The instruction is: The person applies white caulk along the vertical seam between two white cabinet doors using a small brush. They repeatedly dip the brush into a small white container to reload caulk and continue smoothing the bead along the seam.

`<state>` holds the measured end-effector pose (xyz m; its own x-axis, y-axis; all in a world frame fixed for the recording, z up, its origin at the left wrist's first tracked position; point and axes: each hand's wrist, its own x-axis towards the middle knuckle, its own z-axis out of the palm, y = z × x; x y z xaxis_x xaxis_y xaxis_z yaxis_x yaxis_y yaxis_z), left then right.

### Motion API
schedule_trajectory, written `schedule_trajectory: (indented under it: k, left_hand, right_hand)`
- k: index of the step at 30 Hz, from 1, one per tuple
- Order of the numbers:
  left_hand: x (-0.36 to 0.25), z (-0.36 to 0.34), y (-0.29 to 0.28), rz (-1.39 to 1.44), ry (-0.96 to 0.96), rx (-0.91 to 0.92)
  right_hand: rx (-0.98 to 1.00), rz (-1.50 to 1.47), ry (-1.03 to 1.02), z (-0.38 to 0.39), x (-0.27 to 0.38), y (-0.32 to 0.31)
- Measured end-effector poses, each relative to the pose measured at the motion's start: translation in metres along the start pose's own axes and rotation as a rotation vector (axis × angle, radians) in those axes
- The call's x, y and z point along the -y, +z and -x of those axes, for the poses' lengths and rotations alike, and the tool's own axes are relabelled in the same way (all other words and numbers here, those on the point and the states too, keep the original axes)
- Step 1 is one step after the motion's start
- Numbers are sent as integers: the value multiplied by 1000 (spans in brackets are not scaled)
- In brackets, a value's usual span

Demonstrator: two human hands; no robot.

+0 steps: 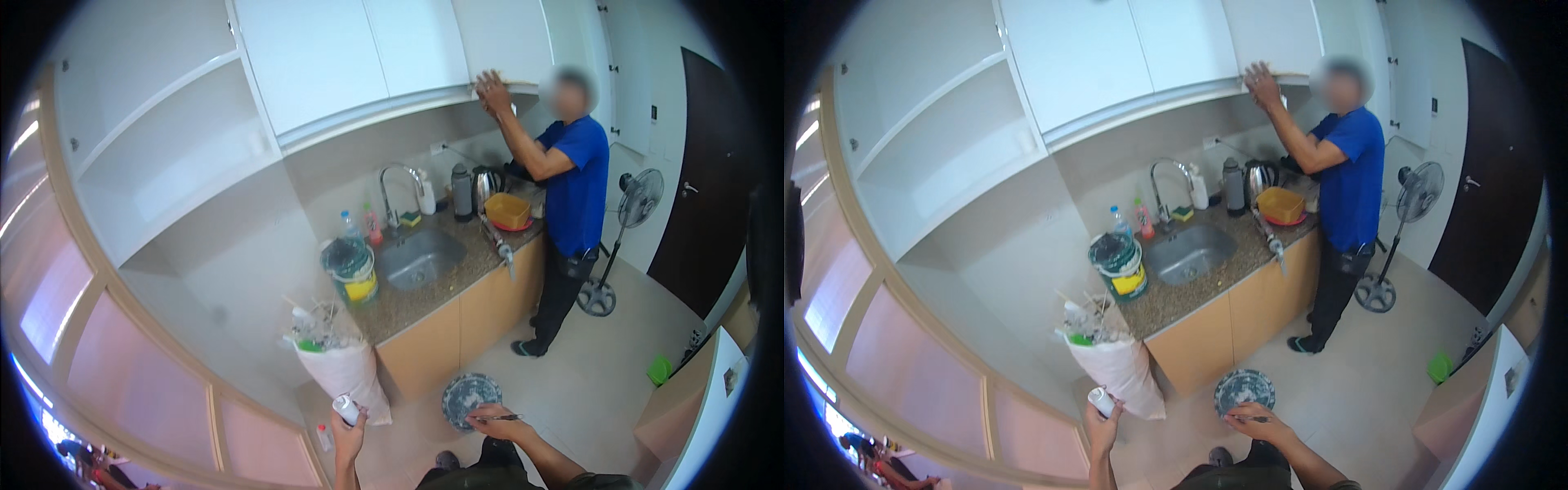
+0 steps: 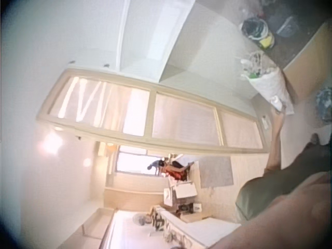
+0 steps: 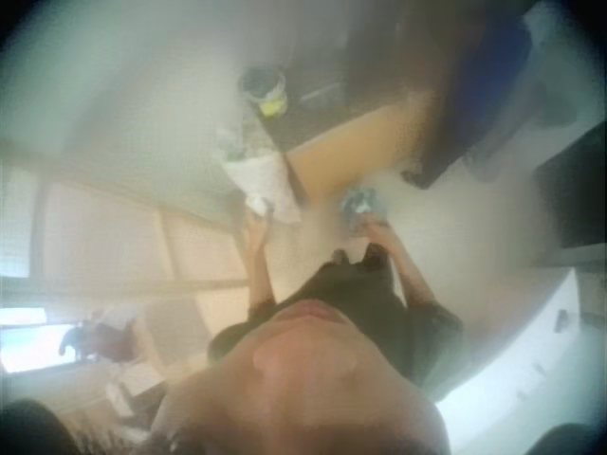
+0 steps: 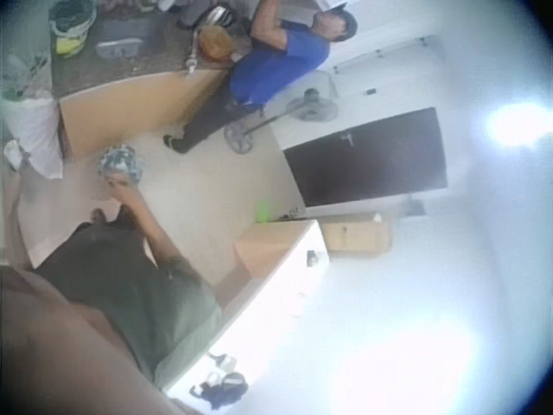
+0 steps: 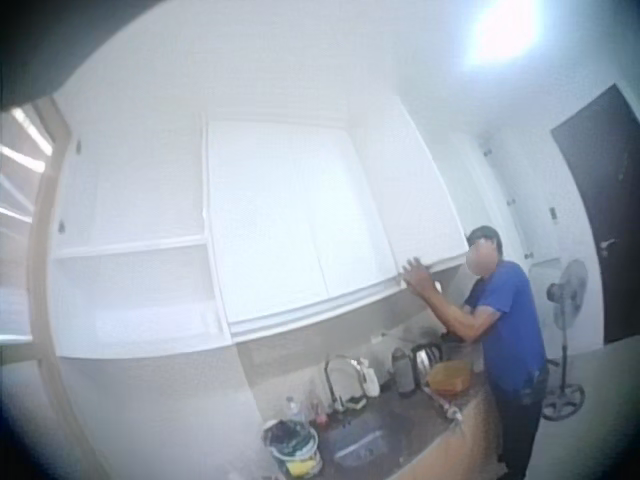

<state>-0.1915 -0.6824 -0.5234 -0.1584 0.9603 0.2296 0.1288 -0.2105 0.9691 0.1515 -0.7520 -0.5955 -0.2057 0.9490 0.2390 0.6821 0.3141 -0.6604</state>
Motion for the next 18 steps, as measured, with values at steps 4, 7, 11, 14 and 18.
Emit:
schedule_trajectory:
  k: [4, 7, 11, 14, 18]
  left_hand:
    - [-34, -75, 25, 132, 68, 133]
    - [-69, -97, 36, 191, 56, 209]
    - [-67, -125, 33, 118, 50, 279]
    - [-49, -149, 32, 53, 83, 282]
    - [-31, -194, 39, -77, 96, 213]
  right_hand:
    - [-106, -52, 150, -28, -16, -42]
    - [-228, -44, 145, -54, -2, -71]
    - [-263, -62, 143, -97, 2, -90]
    - [-247, -75, 141, -132, 6, -99]
    - [-245, -104, 138, -164, -6, -100]
